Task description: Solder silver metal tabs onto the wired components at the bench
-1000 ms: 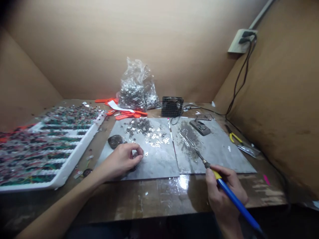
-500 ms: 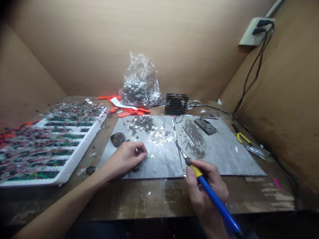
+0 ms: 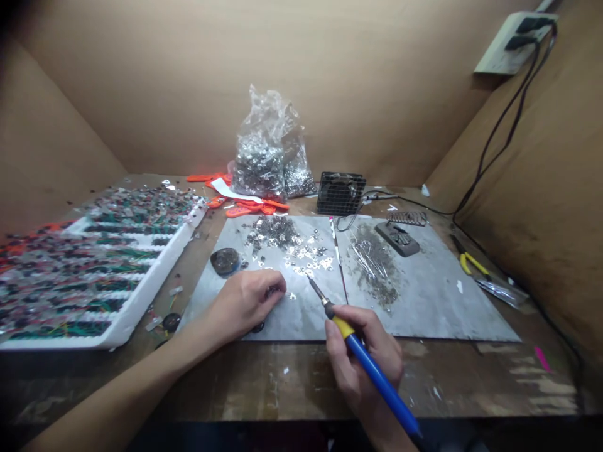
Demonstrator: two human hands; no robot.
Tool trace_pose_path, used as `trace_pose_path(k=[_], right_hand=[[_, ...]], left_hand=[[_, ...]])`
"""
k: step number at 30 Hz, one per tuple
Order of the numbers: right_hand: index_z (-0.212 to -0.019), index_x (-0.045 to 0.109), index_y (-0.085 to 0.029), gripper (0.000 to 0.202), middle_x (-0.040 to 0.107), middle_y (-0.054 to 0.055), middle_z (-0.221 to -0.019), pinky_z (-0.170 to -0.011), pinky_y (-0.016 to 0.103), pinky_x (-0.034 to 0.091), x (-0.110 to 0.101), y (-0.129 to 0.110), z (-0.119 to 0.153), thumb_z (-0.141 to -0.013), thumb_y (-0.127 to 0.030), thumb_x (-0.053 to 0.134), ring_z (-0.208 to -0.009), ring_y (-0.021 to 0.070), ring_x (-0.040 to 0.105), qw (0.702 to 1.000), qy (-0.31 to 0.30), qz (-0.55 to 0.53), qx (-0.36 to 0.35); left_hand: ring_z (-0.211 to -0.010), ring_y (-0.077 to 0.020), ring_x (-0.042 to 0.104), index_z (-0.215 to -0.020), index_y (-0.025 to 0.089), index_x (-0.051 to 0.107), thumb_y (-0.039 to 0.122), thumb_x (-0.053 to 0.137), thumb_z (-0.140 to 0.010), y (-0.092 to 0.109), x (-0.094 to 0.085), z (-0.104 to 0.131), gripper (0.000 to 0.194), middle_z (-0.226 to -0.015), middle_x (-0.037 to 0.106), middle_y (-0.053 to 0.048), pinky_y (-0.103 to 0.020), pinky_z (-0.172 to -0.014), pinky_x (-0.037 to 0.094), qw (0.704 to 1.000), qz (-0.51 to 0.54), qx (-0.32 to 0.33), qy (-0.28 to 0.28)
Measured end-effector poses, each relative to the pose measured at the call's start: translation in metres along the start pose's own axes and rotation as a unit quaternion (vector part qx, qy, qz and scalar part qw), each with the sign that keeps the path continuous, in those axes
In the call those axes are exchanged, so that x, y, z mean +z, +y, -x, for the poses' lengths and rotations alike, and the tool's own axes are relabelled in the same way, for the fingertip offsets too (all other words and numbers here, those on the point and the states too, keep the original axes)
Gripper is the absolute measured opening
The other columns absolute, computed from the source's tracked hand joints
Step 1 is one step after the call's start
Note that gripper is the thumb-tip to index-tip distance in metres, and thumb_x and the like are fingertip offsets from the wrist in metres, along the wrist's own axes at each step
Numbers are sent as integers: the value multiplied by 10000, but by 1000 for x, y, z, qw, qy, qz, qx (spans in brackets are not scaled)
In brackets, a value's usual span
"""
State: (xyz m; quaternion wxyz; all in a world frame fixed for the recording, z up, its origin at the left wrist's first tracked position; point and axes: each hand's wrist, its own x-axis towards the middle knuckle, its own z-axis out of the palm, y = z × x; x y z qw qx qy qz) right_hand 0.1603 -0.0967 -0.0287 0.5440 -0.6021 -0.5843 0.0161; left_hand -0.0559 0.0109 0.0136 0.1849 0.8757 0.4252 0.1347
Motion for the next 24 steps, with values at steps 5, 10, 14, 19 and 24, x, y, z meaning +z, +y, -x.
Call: trace_pose_path(k=[5,10,14,19,24], right_hand=[[-1007,718,-237,147,773,25,-899,-587,224,531,-1,0,0,-943,-368,699,-762,162,732,1000,-10,4,-4],[-1004,720,-227,171,773,40,-899,-563,240,523,-1,-3,0,-946,-385,688,-775,183,736,1000,-15,1,14],[-998,726,-221,158,776,43,-888,-564,246,526,-1,-2,-1,-940,-365,697,-769,189,738,1000,-17,-7,16],[-1001,731,-230,120,774,6,-845,-567,211,526,-3,-2,-4,-937,-329,708,-679,141,717,999,-41,-35,8],[-1049,726,-234,161,716,-49,-709,-509,195,501,-4,-2,-6,-942,-350,697,-490,92,589,995,-75,-51,42]], left_hand=[[-825,-197,667,-960,206,637,198,515,-1012,3,-2,0,132,-917,708,-34,-299,-695,423,997,-72,17,-19],[-764,-188,650,-979,204,614,189,469,-1032,4,-4,-2,156,-920,689,-39,-307,-598,345,986,-161,37,-36],[-749,-183,648,-973,205,604,199,473,-1038,2,-4,-1,147,-928,692,-32,-318,-583,312,980,-184,66,-40],[-765,-188,657,-972,209,598,232,472,-1049,-2,-4,0,150,-951,704,-26,-322,-592,313,978,-180,97,-47],[-787,-183,664,-980,204,599,208,476,-1037,-3,-3,-1,136,-966,709,-24,-308,-620,353,984,-149,89,-36]])
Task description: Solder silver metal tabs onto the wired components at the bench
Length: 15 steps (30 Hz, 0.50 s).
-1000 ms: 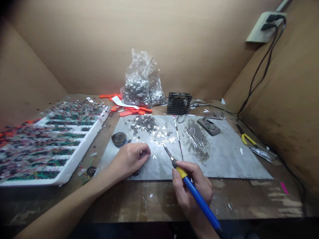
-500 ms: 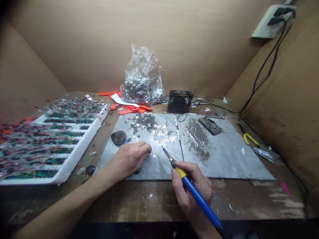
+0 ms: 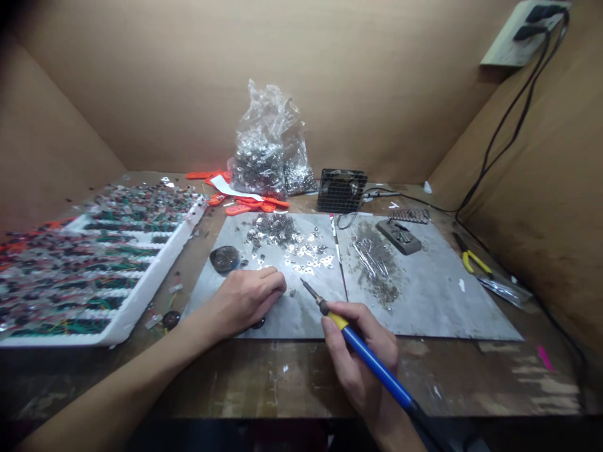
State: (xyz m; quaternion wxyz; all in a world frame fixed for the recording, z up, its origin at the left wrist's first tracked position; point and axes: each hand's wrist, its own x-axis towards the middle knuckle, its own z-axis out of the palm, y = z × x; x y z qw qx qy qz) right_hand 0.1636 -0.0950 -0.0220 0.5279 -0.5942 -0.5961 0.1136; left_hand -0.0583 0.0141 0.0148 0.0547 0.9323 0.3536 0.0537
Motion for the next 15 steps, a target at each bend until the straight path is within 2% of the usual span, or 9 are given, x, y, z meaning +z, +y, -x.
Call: trace_pose_path(k=[3,7,10,15], right_hand=[[-1066,712,-229,204,757,-17,-822,-548,189,535,1,4,0,-928,-378,716,-560,103,648,1000,13,-2,27],[-1045,711,-225,219,730,-23,-782,-509,183,512,1,7,2,-919,-404,724,-518,95,606,999,21,0,41],[-1039,714,-230,210,734,-24,-800,-541,179,519,0,6,3,-922,-404,722,-550,95,621,999,25,13,38],[-1068,711,-258,193,732,-47,-820,-584,148,514,0,7,4,-931,-393,722,-577,72,623,999,22,15,38]], left_hand=[[-779,-186,666,-981,205,606,220,488,-1033,0,1,0,130,-963,714,-23,-312,-604,336,1000,-4,-2,1],[-802,-187,674,-982,205,609,218,477,-1036,1,-1,0,143,-960,717,-25,-311,-602,341,1000,-4,-18,18],[-856,-188,689,-989,207,607,187,494,-1020,-2,-8,2,119,-973,718,-19,-301,-623,365,998,9,-44,32],[-795,-203,691,-957,210,609,182,510,-1006,-8,-17,3,114,-927,722,-8,-312,-566,293,996,-45,-77,-1]])
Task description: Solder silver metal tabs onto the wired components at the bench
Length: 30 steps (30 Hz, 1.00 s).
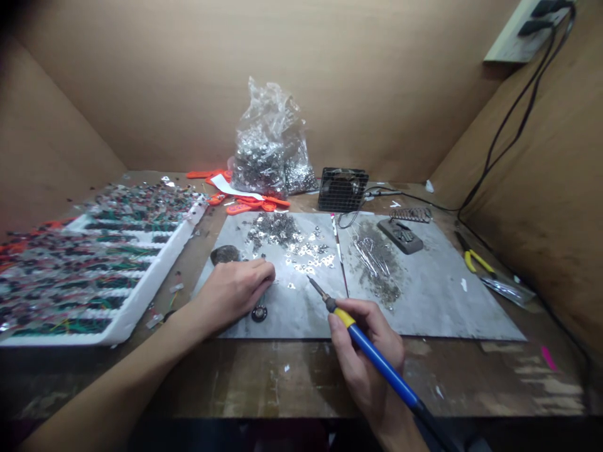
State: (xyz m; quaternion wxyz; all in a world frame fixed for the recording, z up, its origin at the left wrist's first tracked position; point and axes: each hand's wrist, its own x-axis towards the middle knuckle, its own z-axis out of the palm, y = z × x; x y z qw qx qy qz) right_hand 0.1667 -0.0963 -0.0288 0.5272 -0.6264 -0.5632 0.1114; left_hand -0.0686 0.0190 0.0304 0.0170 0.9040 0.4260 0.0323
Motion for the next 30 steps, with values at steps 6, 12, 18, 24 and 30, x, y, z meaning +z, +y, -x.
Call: trace_pose_path(k=[6,12,18,24,30], right_hand=[[-1050,704,-253,185,733,-45,-805,-566,146,510,0,-1,-1,-936,-399,716,-564,71,628,1000,2,-4,-6],[-1059,685,-247,172,748,-21,-838,-559,153,516,1,-3,-2,-949,-378,698,-587,85,654,1000,-5,-11,-10],[-1015,660,-256,119,722,-41,-735,-493,148,485,3,-9,-3,-945,-350,677,-530,89,639,999,-23,-2,-33],[-1001,660,-259,100,739,-35,-733,-518,156,509,4,-8,-2,-949,-343,676,-562,109,681,997,-53,9,-52],[-1023,659,-263,102,746,-43,-738,-515,154,509,6,-2,-1,-951,-331,683,-538,100,673,995,-72,12,-69]], left_hand=[[-745,-184,678,-931,212,596,193,519,-1000,14,15,4,105,-865,695,11,-336,-563,302,995,-22,71,63],[-725,-180,665,-889,205,587,173,563,-979,21,26,4,98,-820,682,7,-333,-570,334,992,-37,77,91],[-729,-191,661,-884,206,591,179,606,-968,23,22,1,90,-824,695,-1,-332,-579,344,993,-45,77,75],[-727,-195,667,-884,208,595,167,607,-965,25,24,0,91,-823,694,1,-341,-568,349,994,-47,71,75],[-710,-199,662,-878,210,596,170,629,-958,26,24,-1,95,-808,685,4,-351,-547,336,992,-54,75,84]])
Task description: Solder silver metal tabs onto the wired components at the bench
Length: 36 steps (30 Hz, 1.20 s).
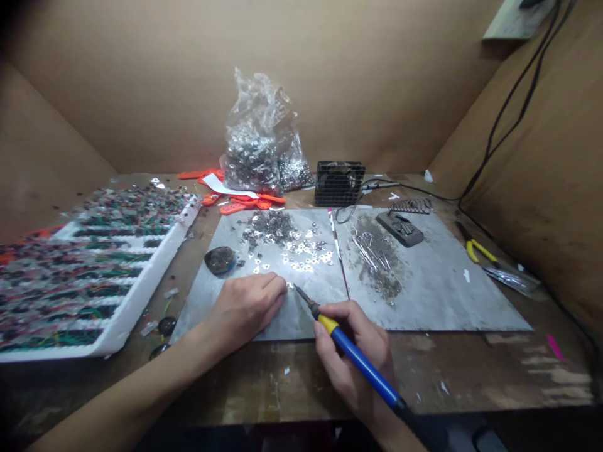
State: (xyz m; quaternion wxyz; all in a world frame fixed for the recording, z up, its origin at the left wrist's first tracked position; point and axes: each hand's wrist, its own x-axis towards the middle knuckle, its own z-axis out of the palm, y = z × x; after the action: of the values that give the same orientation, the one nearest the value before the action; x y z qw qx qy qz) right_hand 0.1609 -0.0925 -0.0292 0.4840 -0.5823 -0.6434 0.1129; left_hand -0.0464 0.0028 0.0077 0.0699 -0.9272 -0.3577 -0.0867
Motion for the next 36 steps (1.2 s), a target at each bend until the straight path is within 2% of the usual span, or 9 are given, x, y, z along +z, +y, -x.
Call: trace_pose_path(k=[5,14,20,28,32,36], right_hand=[[-1015,666,-260,96,763,-35,-775,-537,159,525,1,3,0,-944,-319,691,-585,110,708,1000,-7,-3,-7],[-988,668,-247,65,731,-34,-761,-545,191,515,2,-2,2,-934,-260,701,-569,109,670,999,-27,-32,-2],[-983,668,-245,69,718,-31,-749,-504,188,499,-4,-8,-1,-930,-285,683,-543,108,647,1000,23,-9,-5],[-993,671,-249,88,733,-24,-782,-544,185,517,-4,-8,-2,-935,-313,685,-586,110,676,999,36,8,-1],[-1009,677,-238,116,733,-15,-784,-511,189,498,-5,-5,0,-941,-331,693,-555,106,643,998,62,-4,20],[-999,690,-224,159,749,15,-835,-524,204,512,-6,-1,4,-931,-365,713,-610,128,672,994,94,-9,48]], left_hand=[[-707,-200,661,-876,208,594,170,640,-958,1,-3,0,101,-805,680,4,-349,-549,342,1000,-3,4,-4],[-720,-202,664,-873,209,591,165,626,-962,2,-3,-1,105,-812,681,-1,-342,-547,341,1000,2,-3,-20],[-728,-202,672,-882,205,600,160,622,-963,1,-5,-2,95,-826,689,-4,-340,-555,361,999,1,-6,-33],[-761,-213,695,-899,197,627,170,599,-982,2,-6,-2,91,-867,722,-19,-337,-565,381,999,3,-14,-50],[-843,-210,727,-974,193,664,195,609,-990,-3,-3,0,58,-934,762,-22,-311,-644,448,994,93,-57,-31],[-898,-181,737,-991,210,694,186,646,-970,-14,0,1,58,-970,785,-6,-289,-781,499,970,219,-107,15]])
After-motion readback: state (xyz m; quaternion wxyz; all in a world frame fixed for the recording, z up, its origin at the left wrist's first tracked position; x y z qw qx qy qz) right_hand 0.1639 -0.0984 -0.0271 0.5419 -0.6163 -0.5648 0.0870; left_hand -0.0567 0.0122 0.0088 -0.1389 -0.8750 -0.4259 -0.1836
